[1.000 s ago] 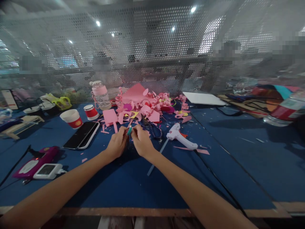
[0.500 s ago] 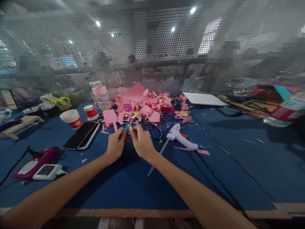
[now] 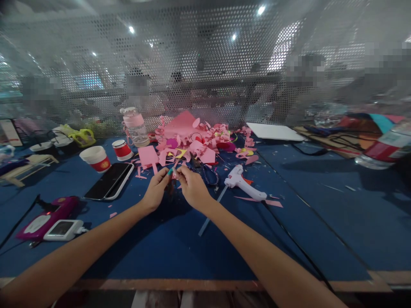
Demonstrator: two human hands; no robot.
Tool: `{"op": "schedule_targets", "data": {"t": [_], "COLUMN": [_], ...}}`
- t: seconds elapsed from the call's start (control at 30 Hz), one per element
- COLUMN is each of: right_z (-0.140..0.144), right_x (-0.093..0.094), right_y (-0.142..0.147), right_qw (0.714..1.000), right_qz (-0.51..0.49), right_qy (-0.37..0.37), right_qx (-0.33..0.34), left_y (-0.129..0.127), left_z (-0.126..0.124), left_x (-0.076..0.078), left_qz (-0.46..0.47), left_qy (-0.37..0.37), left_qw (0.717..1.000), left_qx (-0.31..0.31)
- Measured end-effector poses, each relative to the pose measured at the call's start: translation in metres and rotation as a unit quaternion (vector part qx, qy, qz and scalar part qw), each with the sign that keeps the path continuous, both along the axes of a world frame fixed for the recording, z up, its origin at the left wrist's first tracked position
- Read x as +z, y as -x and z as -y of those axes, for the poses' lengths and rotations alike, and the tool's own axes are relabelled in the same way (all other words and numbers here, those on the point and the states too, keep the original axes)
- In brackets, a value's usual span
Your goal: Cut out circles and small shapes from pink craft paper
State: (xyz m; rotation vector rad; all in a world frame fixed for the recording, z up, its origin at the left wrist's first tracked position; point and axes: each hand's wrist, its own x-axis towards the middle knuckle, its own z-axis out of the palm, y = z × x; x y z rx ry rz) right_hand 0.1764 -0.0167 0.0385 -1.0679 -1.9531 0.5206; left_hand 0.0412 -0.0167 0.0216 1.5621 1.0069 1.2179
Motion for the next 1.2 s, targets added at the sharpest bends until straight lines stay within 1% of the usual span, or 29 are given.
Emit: {"op": "schedule_targets", "data": {"t": [0.17, 0.3, 0.37, 0.47, 0.6, 0.67, 0.77, 0.83, 0.97, 1.1, 1.2], "right_z": [-0.002, -0.003, -0.003, -0.003, -0.004, -0.004, -0.004, -0.003, -0.003, -0.003, -0.002], "right_x": [0.001, 0.000, -0.001, -0.001, -0.003, -0.003, -0.004, -0.005, -0.005, -0.004, -0.003], "right_y": [-0.002, -0.002, -0.002, -0.002, -0.002, -0.002, -0.001, -0.001, 0.000, -0.001, -0.001], "right_qw": [0.999, 0.998, 0.998, 0.998, 0.997, 0.997, 0.997, 0.997, 0.997, 0.995, 0.994], "right_qz": [0.051, 0.051, 0.054, 0.062, 0.063, 0.061, 0.065, 0.070, 0.073, 0.084, 0.092], "right_qy": [0.008, 0.027, 0.022, 0.018, 0.034, 0.035, 0.032, 0.030, 0.039, 0.048, 0.052], "right_qx": [0.005, 0.022, 0.022, 0.015, -0.008, -0.011, -0.003, -0.002, -0.005, -0.005, -0.005], "left_y": [0.004, 0.004, 0.003, 0.003, 0.004, 0.004, 0.005, 0.005, 0.006, 0.007, 0.007], "left_z": [-0.005, -0.010, -0.010, -0.010, -0.009, -0.009, -0.008, -0.007, -0.007, -0.009, -0.008], "left_x": [-0.002, -0.009, -0.010, -0.009, -0.008, -0.007, -0.005, -0.003, -0.003, -0.006, -0.006], "left_qz": [-0.062, -0.044, -0.023, 0.006, -0.001, -0.017, -0.045, -0.067, -0.105, -0.105, -0.121], "left_qy": [-0.043, -0.010, 0.004, 0.007, -0.014, -0.019, -0.011, -0.020, -0.058, -0.060, -0.068], "left_qw": [0.997, 0.999, 1.000, 1.000, 1.000, 0.999, 0.999, 0.997, 0.992, 0.991, 0.988], "left_qx": [0.023, 0.004, -0.013, -0.024, 0.021, 0.029, 0.002, -0.008, 0.036, 0.059, 0.071]}}
